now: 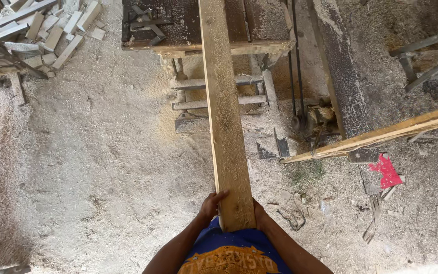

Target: The person picks up a long wooden plank from a stack, carries it across the sawdust-covered workshop floor, and holds it while walking between piles of cut wood strips, repositioning the plank around the work area.

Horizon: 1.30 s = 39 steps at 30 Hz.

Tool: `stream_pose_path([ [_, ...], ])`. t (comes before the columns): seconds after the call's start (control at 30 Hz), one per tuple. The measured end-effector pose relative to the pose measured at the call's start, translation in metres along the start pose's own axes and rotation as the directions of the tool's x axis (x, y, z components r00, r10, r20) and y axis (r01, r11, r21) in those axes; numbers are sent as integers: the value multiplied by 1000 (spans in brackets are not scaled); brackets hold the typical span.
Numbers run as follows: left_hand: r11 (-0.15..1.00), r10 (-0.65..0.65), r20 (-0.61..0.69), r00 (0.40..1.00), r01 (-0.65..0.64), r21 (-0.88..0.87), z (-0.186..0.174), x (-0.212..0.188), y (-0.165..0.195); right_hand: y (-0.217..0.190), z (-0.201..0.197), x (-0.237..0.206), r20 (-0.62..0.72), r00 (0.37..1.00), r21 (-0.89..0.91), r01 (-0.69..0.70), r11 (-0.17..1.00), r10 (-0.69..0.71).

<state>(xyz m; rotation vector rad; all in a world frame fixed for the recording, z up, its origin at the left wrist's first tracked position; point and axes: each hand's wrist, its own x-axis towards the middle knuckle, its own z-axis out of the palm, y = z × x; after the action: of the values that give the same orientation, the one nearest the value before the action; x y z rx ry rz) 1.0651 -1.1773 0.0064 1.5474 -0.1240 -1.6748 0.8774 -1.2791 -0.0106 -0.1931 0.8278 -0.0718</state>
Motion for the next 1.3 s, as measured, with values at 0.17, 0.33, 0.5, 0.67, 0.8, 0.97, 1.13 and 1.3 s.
stream_pose_path([
  [0.17,1000,9,-2,1000,-9,20,-4,9,9,-12,5,10,-17,999,-43,27,999,-28],
  [0.33,998,29,29,999,-31,54,-8,16,21,-24,11,18,-35,999,-137,19,990,-24],
  [0.5,995,34,31,999,-36,89,-10,22,35,-36,19,26,-79,997,-126,1,992,-11],
  [0.67,994,50,27,998,-52,101,-13,28,49,-47,28,34,-71,997,-81,3,997,-8],
  [0.8,994,46,24,999,-49,94,-14,36,58,-56,32,40,-78,997,-86,13,996,-19],
  [0.97,994,57,40,998,-61,86,-16,46,67,-69,37,47,-53,998,-161,26,987,-35],
  [1.13,991,74,67,995,-81,111,-21,52,78,-80,43,54,-81,997,-125,11,992,-21],
  [1.3,996,63,44,997,-66,67,-22,60,87,-90,45,58,10,998,-173,60,983,-59],
])
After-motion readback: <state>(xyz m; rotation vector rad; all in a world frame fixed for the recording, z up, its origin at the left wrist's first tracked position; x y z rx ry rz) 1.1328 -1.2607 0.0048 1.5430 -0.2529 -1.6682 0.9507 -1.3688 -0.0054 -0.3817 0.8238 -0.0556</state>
